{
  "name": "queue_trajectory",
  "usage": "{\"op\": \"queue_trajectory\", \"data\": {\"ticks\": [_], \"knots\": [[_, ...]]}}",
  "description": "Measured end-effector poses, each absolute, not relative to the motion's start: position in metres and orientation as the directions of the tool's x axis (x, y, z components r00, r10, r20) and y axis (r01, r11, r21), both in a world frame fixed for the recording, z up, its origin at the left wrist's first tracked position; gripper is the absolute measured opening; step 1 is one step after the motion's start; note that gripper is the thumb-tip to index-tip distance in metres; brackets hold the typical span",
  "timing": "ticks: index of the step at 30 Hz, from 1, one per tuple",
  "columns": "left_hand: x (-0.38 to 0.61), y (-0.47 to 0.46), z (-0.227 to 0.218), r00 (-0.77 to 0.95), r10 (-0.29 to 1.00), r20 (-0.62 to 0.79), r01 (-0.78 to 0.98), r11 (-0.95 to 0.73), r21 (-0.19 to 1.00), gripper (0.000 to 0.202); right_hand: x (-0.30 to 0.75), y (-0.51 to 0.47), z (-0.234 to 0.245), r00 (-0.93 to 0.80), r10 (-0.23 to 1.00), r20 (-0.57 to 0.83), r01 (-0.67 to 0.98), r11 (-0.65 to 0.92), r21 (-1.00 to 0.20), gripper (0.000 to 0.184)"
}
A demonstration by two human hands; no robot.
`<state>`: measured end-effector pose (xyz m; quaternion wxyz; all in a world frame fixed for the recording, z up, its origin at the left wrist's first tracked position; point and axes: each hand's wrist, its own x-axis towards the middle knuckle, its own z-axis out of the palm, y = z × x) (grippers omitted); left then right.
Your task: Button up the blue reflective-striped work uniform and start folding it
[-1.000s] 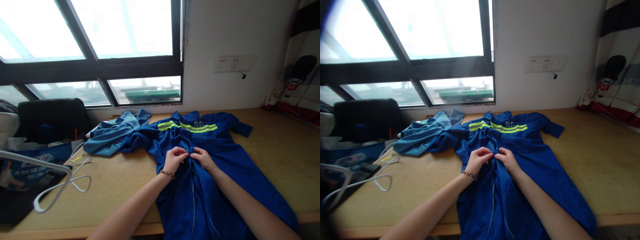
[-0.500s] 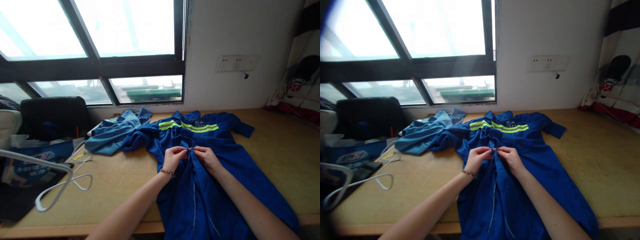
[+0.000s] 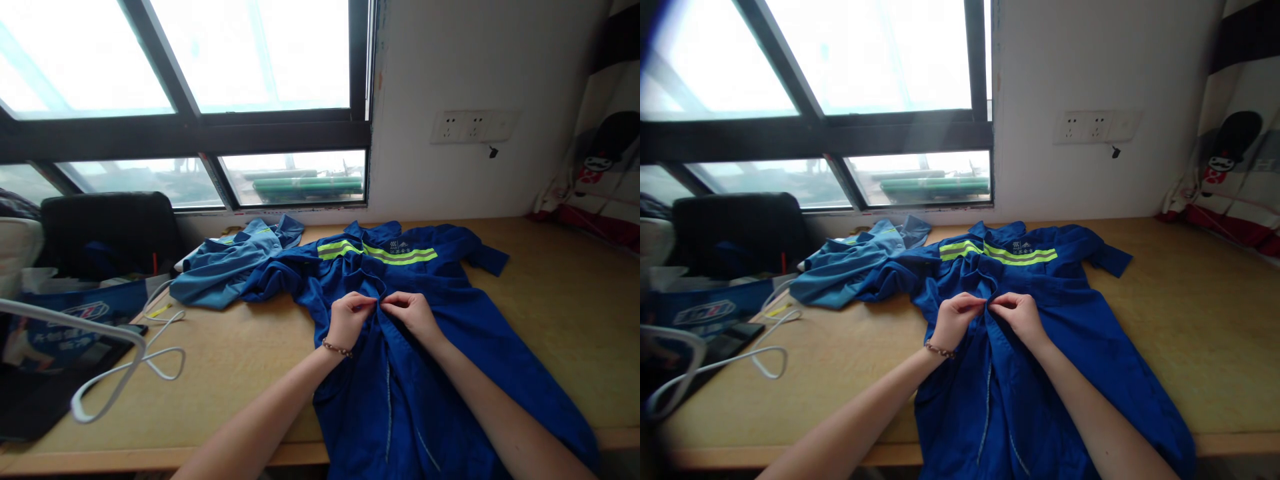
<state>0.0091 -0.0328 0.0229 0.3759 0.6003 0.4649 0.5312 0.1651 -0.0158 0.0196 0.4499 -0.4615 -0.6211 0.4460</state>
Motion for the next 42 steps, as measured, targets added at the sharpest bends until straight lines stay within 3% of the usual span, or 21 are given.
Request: {"op": "queue_trajectory", "data": {"ticks": [4,10,15,20,29,37,42], "knots": [[0.011,-0.034,0.021,0.016,0.975,0.223,0.129,-0.223,0.966,0.014,0.162,-0.019,0.016,-0.14,0.962,0.233,0.324,0.267,-0.908,0.013],[0.014,-0.029,0.016,-0.06,0.996,-0.065,-0.122,0.058,0.991,0.019,0.155,-0.025,0.016,-0.165,0.91,0.379,0.421,0.413,-0.807,0.007],[0.015,-0.026,0.01,-0.002,0.938,-0.346,-0.483,0.302,0.822,0.021,0.153,-0.025,0.016,-0.164,0.91,0.382,0.396,0.415,-0.819,0.007],[0.015,-0.025,0.012,-0.003,0.881,-0.474,-0.628,0.367,0.686,0.019,0.153,-0.024,0.015,-0.146,0.923,0.356,0.32,0.385,-0.866,0.011],[0.019,-0.026,0.017,0.004,0.881,-0.473,-0.689,0.345,0.637,0.019,0.151,-0.026,0.014,-0.108,0.947,0.303,0.183,0.319,-0.93,0.022],[0.018,-0.025,0.01,0.007,0.899,-0.437,-0.637,0.341,0.691,0.026,0.153,-0.021,0.009,-0.144,0.978,0.154,-0.032,0.151,-0.988,0.034],[0.019,-0.026,0.011,-0.057,0.947,-0.318,-0.597,0.223,0.771,0.035,0.154,-0.019,0.006,-0.138,0.988,0.073,-0.117,0.057,-0.991,0.032]]}}
